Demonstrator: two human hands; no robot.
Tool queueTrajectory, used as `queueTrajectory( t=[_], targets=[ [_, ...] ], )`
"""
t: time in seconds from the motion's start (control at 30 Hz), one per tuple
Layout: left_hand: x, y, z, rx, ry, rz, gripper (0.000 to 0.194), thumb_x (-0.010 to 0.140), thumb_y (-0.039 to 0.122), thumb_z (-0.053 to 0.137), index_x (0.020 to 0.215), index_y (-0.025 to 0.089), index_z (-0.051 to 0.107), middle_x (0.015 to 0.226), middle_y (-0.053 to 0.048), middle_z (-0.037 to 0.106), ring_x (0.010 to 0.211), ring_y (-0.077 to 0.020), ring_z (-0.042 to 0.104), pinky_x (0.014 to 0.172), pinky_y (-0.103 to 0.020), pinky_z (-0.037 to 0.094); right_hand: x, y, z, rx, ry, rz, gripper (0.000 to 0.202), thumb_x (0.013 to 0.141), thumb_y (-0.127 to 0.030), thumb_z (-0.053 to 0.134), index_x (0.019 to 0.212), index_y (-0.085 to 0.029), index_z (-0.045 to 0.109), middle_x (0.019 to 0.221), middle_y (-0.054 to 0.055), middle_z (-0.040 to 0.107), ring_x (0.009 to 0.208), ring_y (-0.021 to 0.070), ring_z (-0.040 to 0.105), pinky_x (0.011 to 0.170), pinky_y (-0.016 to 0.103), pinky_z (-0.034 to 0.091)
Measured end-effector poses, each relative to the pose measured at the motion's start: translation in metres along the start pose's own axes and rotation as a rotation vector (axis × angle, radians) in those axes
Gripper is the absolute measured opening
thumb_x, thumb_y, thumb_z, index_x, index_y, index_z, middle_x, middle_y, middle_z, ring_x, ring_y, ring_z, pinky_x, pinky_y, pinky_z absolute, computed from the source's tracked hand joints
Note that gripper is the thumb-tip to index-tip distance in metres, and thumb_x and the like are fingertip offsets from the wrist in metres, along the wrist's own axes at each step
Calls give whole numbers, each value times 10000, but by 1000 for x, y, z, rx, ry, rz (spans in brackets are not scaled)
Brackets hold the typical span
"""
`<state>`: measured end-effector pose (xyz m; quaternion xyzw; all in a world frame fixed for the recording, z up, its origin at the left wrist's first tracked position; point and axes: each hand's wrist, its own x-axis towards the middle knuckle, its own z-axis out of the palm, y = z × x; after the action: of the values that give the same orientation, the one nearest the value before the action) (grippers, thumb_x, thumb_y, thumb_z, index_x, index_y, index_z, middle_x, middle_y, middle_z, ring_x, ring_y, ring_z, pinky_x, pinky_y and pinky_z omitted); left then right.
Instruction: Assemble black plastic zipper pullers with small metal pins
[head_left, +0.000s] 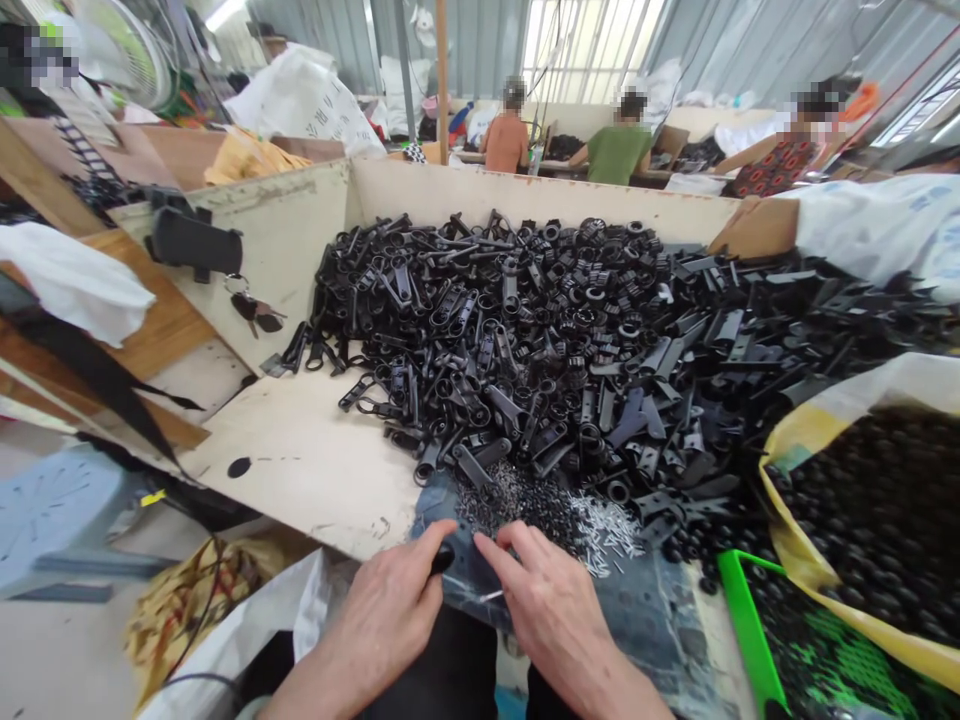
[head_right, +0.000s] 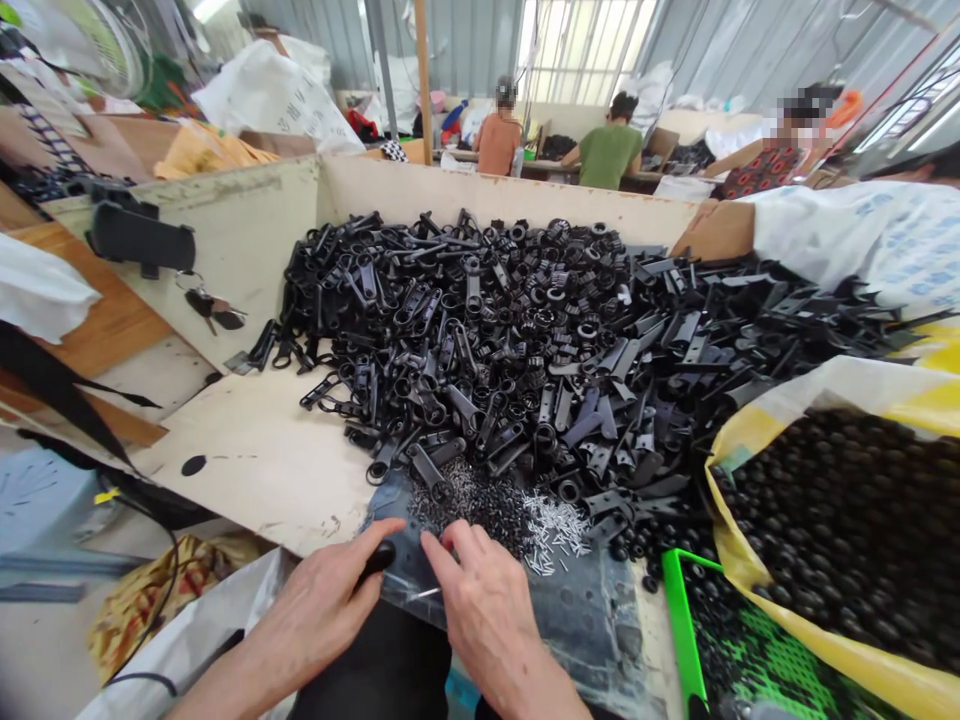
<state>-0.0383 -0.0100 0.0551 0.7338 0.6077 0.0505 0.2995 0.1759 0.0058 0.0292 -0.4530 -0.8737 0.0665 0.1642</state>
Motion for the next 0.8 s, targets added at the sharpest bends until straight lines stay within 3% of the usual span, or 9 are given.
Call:
queueTrajectory(
  t=[0.2, 0.43, 0.67, 0.8],
  targets=[
    [16, 4, -3, 264, -55, 89, 680, 873, -3, 373, 1529, 156, 451, 1177, -148, 766, 980, -295, 766, 865, -464, 607, -2, 12, -1, -117, 66, 59, 491, 835, 31, 557, 1259, -195, 658, 1042, 78, 700, 851, 210, 643, 714, 303, 528],
    [5, -10, -1, 205, -45, 108, 652, 913, 17, 345, 1537, 179, 444, 1257, -141, 736, 1037, -275, 750, 898, -443, 608, -30, 15, -13, -94, 18, 60, 551, 800, 53, 522, 1261, -220, 653, 1081, 65, 697, 872, 212, 638, 759, 317, 530],
    [20, 9, -3, 343, -111, 111, 701, 886, -5, 349, 1557, 184, 431, 1110, -125, 762, 947, -305, 763, 847, -486, 611, 2, 11, 1, -139, 24, 57, 537, 833, 38, 548, 1322, -161, 645, 1192, 116, 701, 940, 235, 642, 773, 348, 546],
    [11, -2, -5, 340, -64, 116, 669, 913, 21, 354, 1545, 216, 454, 1133, -116, 754, 948, -283, 763, 832, -431, 613, -5, 2, 1, -126, 12, 17, 553, 820, 30, 576, 1323, -186, 654, 1249, 100, 709, 964, 238, 646, 796, 360, 546]
  ],
)
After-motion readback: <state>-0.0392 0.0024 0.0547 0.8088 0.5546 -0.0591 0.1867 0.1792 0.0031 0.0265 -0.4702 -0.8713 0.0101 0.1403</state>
